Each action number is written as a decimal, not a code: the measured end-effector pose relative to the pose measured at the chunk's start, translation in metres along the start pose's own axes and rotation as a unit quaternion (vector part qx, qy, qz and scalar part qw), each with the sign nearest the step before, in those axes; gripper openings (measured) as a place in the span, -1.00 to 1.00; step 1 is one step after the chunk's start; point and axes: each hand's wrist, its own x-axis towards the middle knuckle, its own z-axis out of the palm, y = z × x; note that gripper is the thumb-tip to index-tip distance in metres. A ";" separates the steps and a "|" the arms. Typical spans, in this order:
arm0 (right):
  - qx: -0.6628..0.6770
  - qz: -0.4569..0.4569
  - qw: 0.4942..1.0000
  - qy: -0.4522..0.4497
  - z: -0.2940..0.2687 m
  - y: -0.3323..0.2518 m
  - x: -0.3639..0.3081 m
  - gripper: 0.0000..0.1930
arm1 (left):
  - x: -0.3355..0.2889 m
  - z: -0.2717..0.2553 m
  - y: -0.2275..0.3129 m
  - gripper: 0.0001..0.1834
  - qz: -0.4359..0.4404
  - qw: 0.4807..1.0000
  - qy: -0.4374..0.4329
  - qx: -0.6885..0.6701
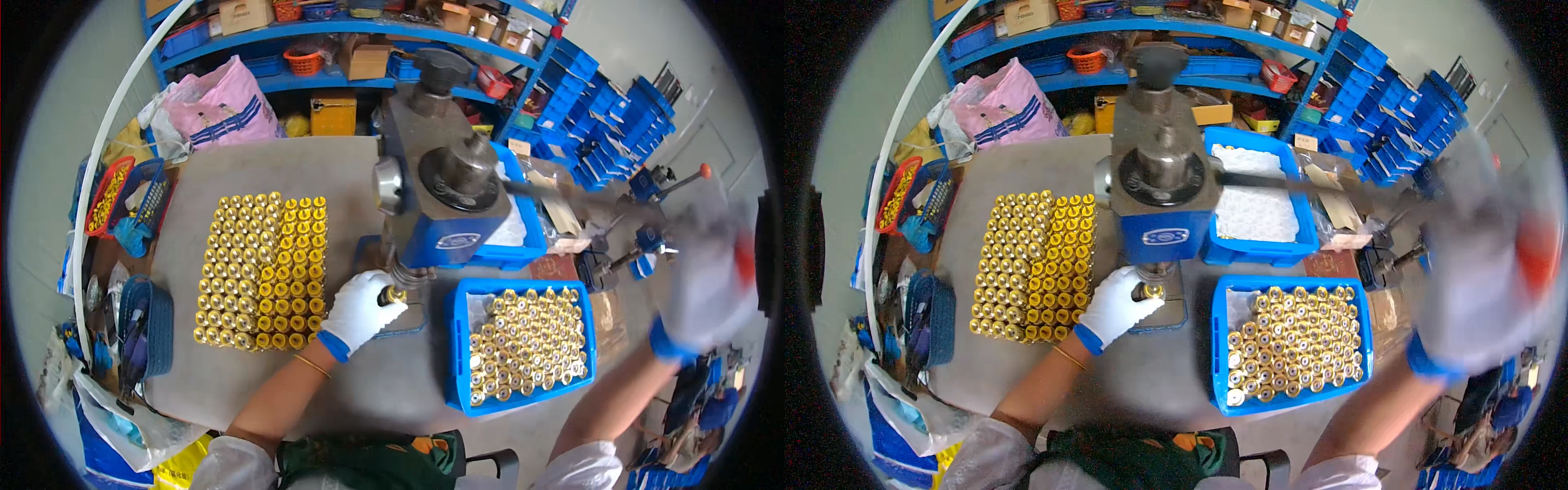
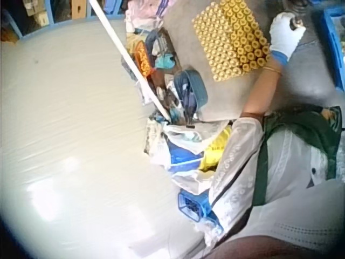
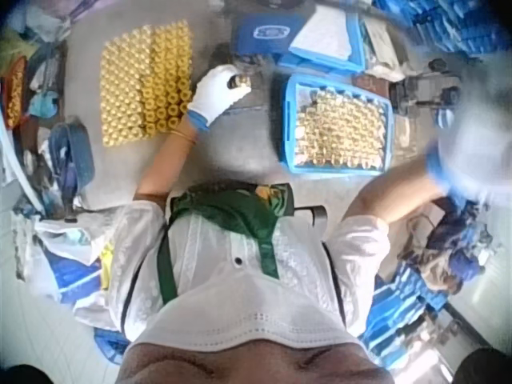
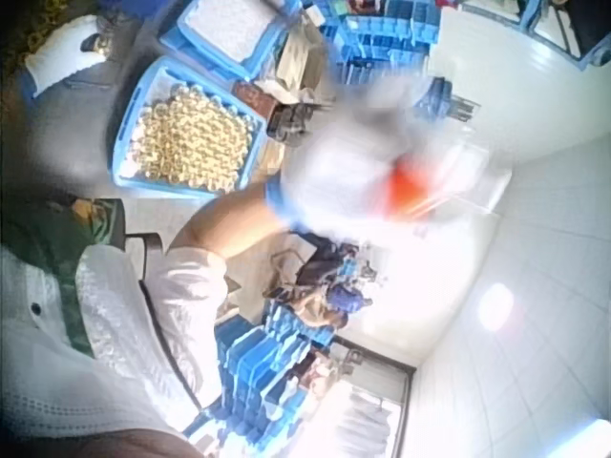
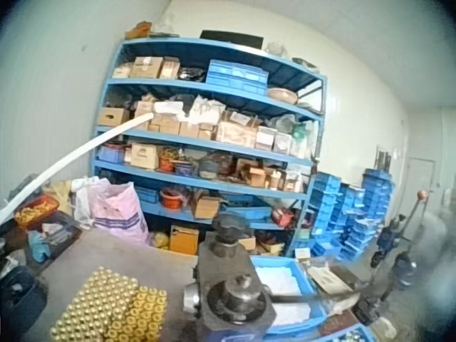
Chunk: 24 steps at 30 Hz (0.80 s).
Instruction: The person positions a manual press machine, takes metal parts one at a time from the table, presses each component using the machine lever, and places the pressed parts into a blue bin.
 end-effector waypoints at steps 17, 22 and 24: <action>-0.708 0.339 0.542 -0.301 0.008 0.198 -0.114 -0.72 | -0.016 -0.139 -0.068 -0.63 -0.051 0.955 0.188 0.222; -0.691 0.363 0.479 -0.402 0.002 0.216 -0.105 -0.47 | -0.051 -0.183 -0.097 -0.60 -0.112 0.940 0.176 0.272; -0.674 0.335 0.511 -0.415 -0.001 0.212 -0.100 -0.55 | -0.059 -0.182 -0.105 -0.57 -0.099 0.944 0.154 0.276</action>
